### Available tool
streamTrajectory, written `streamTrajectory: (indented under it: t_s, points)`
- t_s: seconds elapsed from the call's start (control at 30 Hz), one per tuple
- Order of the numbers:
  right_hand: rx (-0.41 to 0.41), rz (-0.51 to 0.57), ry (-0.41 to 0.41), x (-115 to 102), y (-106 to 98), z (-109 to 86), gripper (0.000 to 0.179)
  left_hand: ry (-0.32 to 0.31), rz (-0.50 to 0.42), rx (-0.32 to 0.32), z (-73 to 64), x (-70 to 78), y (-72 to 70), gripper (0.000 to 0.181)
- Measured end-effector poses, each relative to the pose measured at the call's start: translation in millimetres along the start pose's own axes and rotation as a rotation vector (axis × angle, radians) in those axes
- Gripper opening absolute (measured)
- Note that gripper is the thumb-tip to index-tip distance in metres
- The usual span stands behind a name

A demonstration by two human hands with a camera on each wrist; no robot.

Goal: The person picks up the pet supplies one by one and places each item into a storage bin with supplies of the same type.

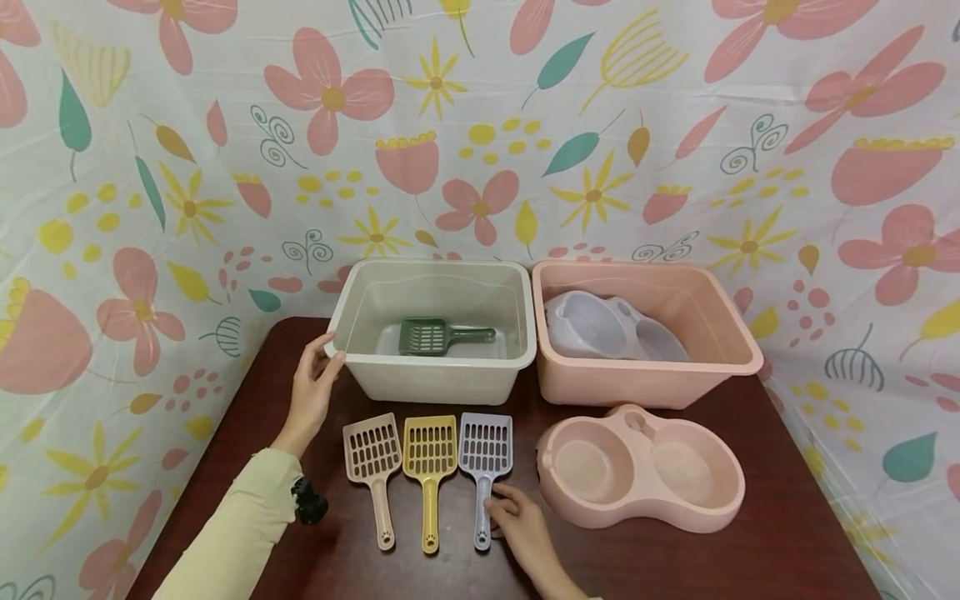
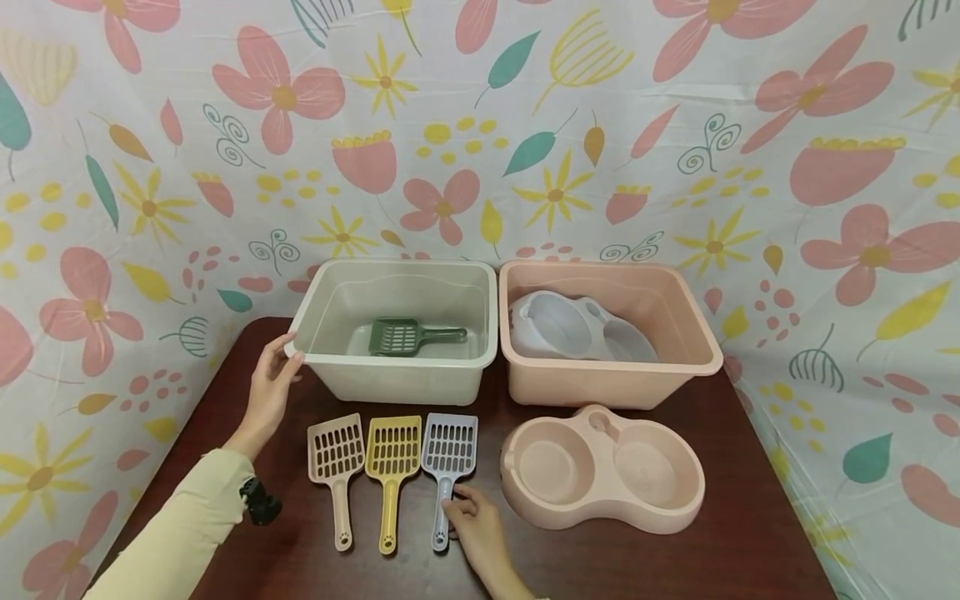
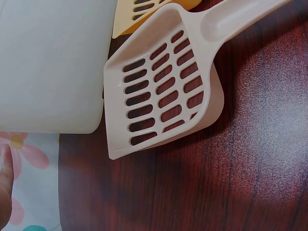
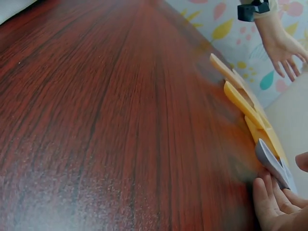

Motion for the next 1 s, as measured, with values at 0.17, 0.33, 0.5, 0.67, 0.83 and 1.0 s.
streamTrajectory:
  t_s: [0.17,0.33,0.5,0.67,0.83,1.0]
  points:
    - [-0.008,0.025,0.005,2.1,1.9,3.7,0.047,-0.011,0.016,0.003,0.1,0.0,-0.6,0.045]
    - [-0.01,0.037,-0.015,0.6,3.0,4.4,0.05,-0.032,0.007,-0.013,-1.0,5.9,1.9,0.047]
    - [-0.009,0.023,0.002,0.1,3.0,4.5,0.055,-0.023,0.007,-0.021,-6.0,24.7,6.3,0.047]
    - [-0.006,0.048,0.014,0.8,2.7,5.1,0.056,-0.031,0.005,-0.021,-7.9,29.3,7.5,0.047]
    - [-0.011,0.072,0.001,1.3,2.6,5.7,0.056,-0.026,0.007,-0.024,-8.0,28.8,7.4,0.047]
    - [-0.025,0.098,-0.007,3.9,3.1,5.5,0.056,-0.025,0.02,-0.021,-8.2,28.5,7.5,0.047]
Point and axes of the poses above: each hand's wrist, its own z-axis towards the middle knuckle, its own y-axis out of the palm, x = y × z, the point moved 9 cm from there along z, towards the middle knuckle, and after that the axes turned 13 degrees about -x, right-handed, at the moved point
